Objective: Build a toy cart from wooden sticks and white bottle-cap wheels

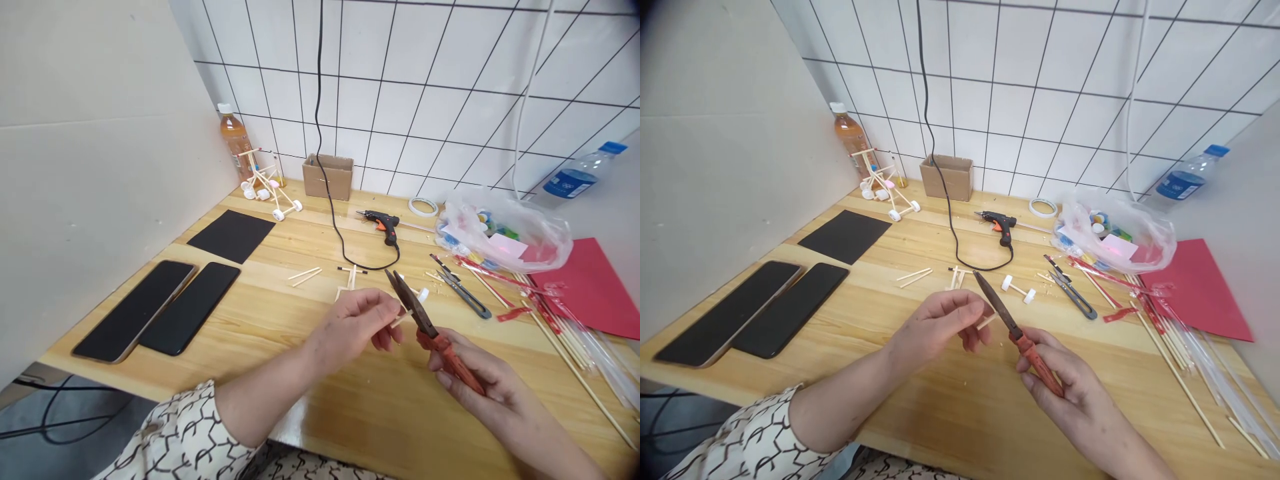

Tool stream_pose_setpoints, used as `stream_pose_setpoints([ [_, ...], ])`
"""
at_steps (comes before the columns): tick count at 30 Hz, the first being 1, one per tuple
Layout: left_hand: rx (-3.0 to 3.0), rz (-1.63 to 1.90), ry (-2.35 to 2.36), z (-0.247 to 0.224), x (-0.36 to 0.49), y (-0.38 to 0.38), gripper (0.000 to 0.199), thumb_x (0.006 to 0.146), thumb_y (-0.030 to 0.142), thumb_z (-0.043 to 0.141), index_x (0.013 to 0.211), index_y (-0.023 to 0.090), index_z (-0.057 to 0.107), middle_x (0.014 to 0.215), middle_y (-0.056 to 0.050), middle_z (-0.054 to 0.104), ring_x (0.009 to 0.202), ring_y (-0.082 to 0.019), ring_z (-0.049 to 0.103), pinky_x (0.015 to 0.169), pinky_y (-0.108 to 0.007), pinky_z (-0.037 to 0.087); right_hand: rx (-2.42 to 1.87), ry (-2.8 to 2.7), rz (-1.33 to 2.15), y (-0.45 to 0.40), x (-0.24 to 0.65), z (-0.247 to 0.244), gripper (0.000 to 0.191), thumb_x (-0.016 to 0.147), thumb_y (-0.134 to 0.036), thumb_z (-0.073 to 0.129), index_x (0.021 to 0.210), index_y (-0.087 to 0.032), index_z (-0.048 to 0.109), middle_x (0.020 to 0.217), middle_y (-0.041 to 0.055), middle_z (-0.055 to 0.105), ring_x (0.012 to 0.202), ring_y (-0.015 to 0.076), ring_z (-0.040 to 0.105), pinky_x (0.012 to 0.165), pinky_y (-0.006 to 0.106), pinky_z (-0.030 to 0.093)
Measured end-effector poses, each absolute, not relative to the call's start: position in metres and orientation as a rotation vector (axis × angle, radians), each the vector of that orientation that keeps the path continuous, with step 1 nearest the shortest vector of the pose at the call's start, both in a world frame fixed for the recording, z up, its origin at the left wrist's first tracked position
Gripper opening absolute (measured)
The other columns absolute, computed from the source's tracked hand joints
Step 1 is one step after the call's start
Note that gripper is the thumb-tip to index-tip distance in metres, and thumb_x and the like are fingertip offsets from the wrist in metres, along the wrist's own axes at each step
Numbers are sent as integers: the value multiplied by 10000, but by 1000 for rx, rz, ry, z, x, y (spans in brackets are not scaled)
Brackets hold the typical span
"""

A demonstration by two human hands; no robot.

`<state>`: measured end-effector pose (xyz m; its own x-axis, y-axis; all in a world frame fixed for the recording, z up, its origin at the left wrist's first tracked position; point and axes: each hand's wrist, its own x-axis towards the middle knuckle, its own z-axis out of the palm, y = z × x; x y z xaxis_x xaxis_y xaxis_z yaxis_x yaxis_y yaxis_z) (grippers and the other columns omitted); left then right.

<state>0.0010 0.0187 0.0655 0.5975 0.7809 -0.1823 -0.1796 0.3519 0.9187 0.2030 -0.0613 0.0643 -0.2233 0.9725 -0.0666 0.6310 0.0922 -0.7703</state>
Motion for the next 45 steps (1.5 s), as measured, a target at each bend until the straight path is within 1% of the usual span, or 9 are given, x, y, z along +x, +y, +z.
stream_pose_setpoints([
  [6, 1039, 661, 724, 62, 4, 17, 227, 735, 333, 638, 753, 113, 586, 589, -5, 596, 496, -59, 506, 497, -187, 387, -1524, -1949, 975, -58, 199, 60, 179, 847, -334, 492, 807, -205, 611, 941, 72, 597, 949, 187, 580, 821, 262, 493],
  [10, 1029, 681, 733, 60, 5, 17, 190, 728, 298, 633, 716, 120, 567, 545, 13, 571, 476, -58, 493, 478, -184, 384, -1516, -1946, 962, -57, 199, 60, 180, 831, -348, 511, 830, -221, 638, 1098, 77, 595, 1029, 213, 572, 854, 287, 491],
  [13, 1037, 690, 742, 61, 5, 17, 175, 737, 288, 619, 715, 122, 570, 535, 16, 562, 477, -57, 491, 475, -180, 375, -1513, -1947, 986, -58, 200, 60, 195, 823, -353, 523, 895, -230, 655, 1222, 75, 555, 1133, 241, 528, 918, 316, 463],
  [18, 1062, 703, 739, 61, 5, 16, 145, 753, 262, 592, 721, 121, 579, 538, 17, 555, 490, -58, 487, 484, -181, 372, -1487, -1992, 928, -61, 203, 55, 254, 832, -318, 526, 1057, -250, 623, 1299, 74, 509, 1232, 243, 449, 970, 317, 430],
  [24, 1076, 701, 722, 60, 4, 16, 144, 759, 265, 582, 729, 125, 588, 566, 13, 558, 501, -65, 487, 507, -198, 383, -1423, -2136, 630, -64, 206, 41, 384, 826, -193, 511, 1201, -276, 527, 1321, 84, 451, 1261, 250, 403, 957, 314, 446],
  [29, 1085, 713, 695, 59, 2, 16, 145, 757, 258, 587, 763, 115, 612, 585, 4, 559, 530, -74, 492, 517, -202, 388, -1377, -2196, 520, -63, 204, 41, 402, 815, -130, 500, 1193, -266, 490, 1270, 104, 440, 1192, 231, 455, 942, 308, 449],
  [35, 1117, 724, 698, 58, 2, 15, 135, 761, 248, 580, 741, 118, 611, 580, 3, 553, 531, -76, 483, 517, -202, 379, -1377, -2213, 509, -62, 200, 49, 303, 809, -113, 491, 1086, -236, 503, 1253, 115, 440, 1165, 224, 469, 920, 295, 457],
  [41, 1155, 722, 712, 58, 5, 17, 146, 767, 258, 571, 749, 117, 604, 575, 7, 546, 528, -76, 474, 526, -205, 381, -1360, -2192, 397, -60, 203, 38, 279, 819, -98, 463, 1059, -239, 441, 1202, 105, 472, 1155, 193, 479, 901, 280, 463],
  [45, 1181, 741, 708, 58, 7, 18, 154, 771, 253, 563, 693, 121, 584, 567, 8, 536, 522, -75, 465, 530, -207, 380, -1479, -2018, 392, -59, 204, 28, 409, 815, -125, 472, 1186, -215, 325, 1162, 116, 521, 1088, 182, 542, 872, 273, 487],
])
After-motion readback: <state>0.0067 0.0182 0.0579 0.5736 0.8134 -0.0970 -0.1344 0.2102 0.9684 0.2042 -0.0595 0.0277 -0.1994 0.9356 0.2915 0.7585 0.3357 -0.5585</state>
